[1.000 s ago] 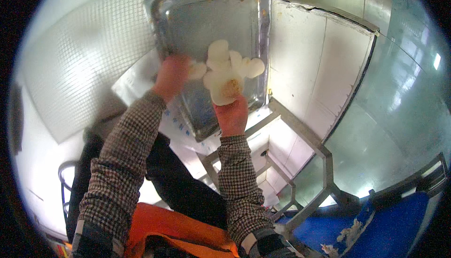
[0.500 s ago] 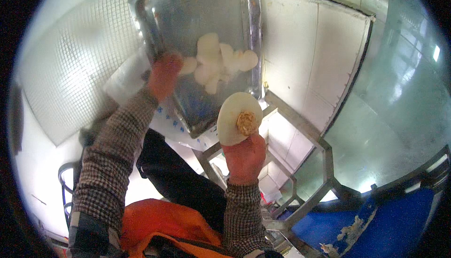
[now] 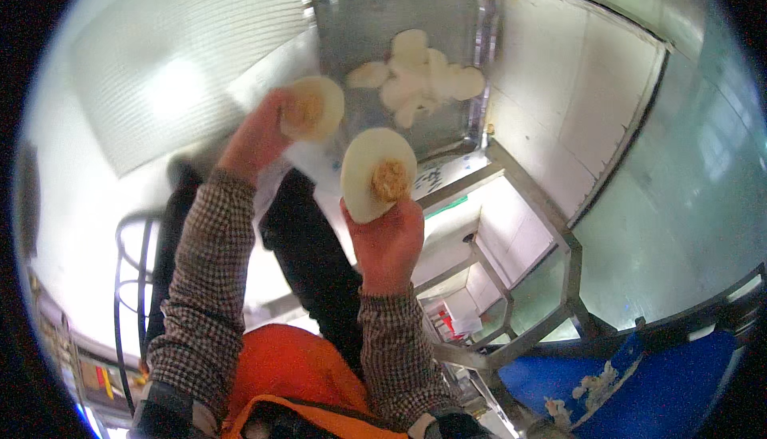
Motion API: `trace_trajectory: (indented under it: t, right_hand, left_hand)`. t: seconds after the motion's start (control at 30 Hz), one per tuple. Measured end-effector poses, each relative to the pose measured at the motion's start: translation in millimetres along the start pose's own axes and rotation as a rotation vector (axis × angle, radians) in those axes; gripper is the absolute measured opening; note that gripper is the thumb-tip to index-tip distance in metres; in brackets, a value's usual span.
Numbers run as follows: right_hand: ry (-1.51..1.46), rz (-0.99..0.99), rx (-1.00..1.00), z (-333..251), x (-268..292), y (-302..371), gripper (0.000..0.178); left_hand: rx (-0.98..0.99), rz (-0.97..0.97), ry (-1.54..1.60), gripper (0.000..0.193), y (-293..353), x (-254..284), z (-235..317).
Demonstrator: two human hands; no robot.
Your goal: The person places filling onto flattened dough discs, folds the dough around the filling, and seals each bun by hand. The finished buns are placed on a tray and a conveyor belt in a commercial kitchen.
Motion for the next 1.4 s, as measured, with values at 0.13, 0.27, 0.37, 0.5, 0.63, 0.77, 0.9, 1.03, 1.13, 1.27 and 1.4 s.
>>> trace_trajectory:
  t: [0.13,0.27,0.37,0.5,0.63,0.77,0.9,1.03,1.13,1.27,1.4]
  right_hand:
    - [0.169,0.01,-0.113,50,-4,14,0.048]
    - [0.185,0.074,-0.236,97,-32,70,0.047]
    - [0.12,-0.055,-0.333,118,-103,135,0.047]
    - [0.156,-0.321,-0.326,101,-226,223,0.046]
    - [0.317,-0.21,-0.316,43,-277,334,0.061]
    - [0.217,-0.313,-0.039,-37,-290,443,0.062]
    - [0.056,-0.221,0.419,-101,-192,567,0.05]
    - [-0.283,0.107,1.033,-98,-36,699,0.046]
    - [-0.603,0.675,1.176,-34,72,785,0.045]
    - [-0.652,0.738,1.426,-14,147,867,0.044]
    - [-0.683,0.82,1.241,-11,226,904,0.042]
  left_hand:
    - [-0.035,-0.028,-0.01,0.048,122,-10,24]
    - [-0.111,0.065,-0.01,0.052,248,-36,60]
    - [-0.134,0.045,-0.056,0.047,330,-75,86]
    - [-0.273,0.057,-0.157,0.044,421,-149,123]
    - [-0.183,0.044,-0.347,0.059,468,-240,143]
    - [0.048,-0.291,-0.54,0.045,480,-364,122]
    - [0.339,-0.368,-0.573,0.045,470,-430,60]
    - [-0.073,-1.058,-1.699,0.041,474,-518,-10]
    - [0.468,-1.0,-1.654,0.04,454,-526,-103]
    - [1.099,-0.867,-1.293,0.044,481,-549,-261]
    - [1.247,-0.892,-1.274,0.045,538,-547,-411]
Point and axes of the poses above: each hand's wrist, its own y-axis away from the middle knuckle, its own x-axis out of the back of the hand, z = x × y, the point moved 10 cm from there along -y, towards the middle knuckle, and after that the axes turned 11 degrees about -z, right-handed, at the moved point
